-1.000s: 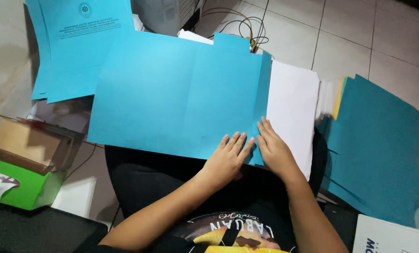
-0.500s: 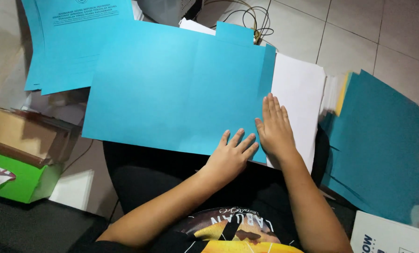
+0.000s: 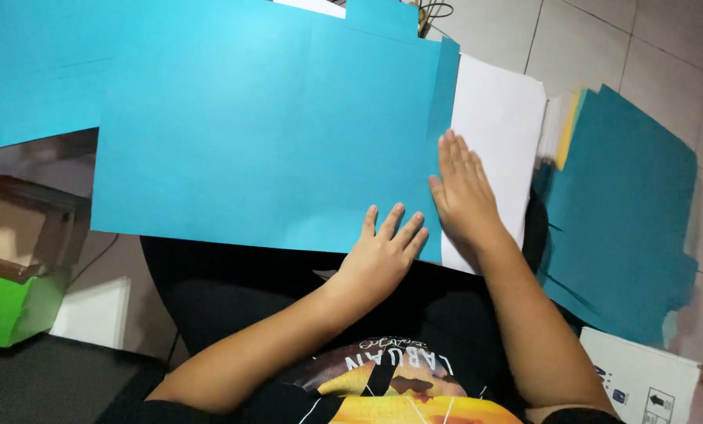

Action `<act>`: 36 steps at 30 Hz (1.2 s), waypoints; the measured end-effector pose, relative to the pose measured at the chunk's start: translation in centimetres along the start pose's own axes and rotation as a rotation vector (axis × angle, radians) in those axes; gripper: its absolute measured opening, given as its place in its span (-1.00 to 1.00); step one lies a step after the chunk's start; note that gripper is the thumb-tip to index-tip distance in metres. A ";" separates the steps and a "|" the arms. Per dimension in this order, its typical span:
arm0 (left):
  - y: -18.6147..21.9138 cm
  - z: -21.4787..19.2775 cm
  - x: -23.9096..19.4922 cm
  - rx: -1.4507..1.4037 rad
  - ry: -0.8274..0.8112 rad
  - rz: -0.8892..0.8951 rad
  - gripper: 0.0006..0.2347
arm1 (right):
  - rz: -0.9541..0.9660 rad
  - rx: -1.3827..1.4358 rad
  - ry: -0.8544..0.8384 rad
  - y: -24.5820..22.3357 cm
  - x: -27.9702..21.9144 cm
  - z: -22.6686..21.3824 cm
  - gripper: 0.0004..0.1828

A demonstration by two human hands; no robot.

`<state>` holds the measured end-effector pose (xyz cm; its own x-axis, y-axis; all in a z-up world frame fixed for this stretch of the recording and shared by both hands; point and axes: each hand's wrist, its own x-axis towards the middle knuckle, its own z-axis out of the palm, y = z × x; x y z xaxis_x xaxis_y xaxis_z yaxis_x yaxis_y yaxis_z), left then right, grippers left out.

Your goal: The person sits on the floor and repeatedly folds light blue paper sheets in half over a white surface. They smooth the creases with their hands, place the folded sheets into a stack, and continue the process with additional sheets from a pile.

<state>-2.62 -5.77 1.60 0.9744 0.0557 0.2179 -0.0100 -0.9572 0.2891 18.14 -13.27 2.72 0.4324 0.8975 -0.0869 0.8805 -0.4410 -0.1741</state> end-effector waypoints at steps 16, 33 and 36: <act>0.2 1.2 0.0 0.125 0.005 -0.020 -0.52 | 0.121 0.041 -0.008 1.3 9.4 -2.3 -0.31; 3.3 -13.7 -4.1 -1.065 0.232 0.239 -0.63 | 0.379 1.286 0.621 5.5 -10.9 1.1 -0.55; 3.6 -18.2 -3.7 -1.310 0.211 0.094 -0.64 | 0.409 1.271 0.724 8.5 -11.0 0.9 -0.62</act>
<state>-10.37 -4.26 18.77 0.9060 0.1613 0.3912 -0.3982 0.0119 0.9172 20.67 -26.83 1.33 0.9303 0.3573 0.0828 0.0965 -0.0208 -0.9951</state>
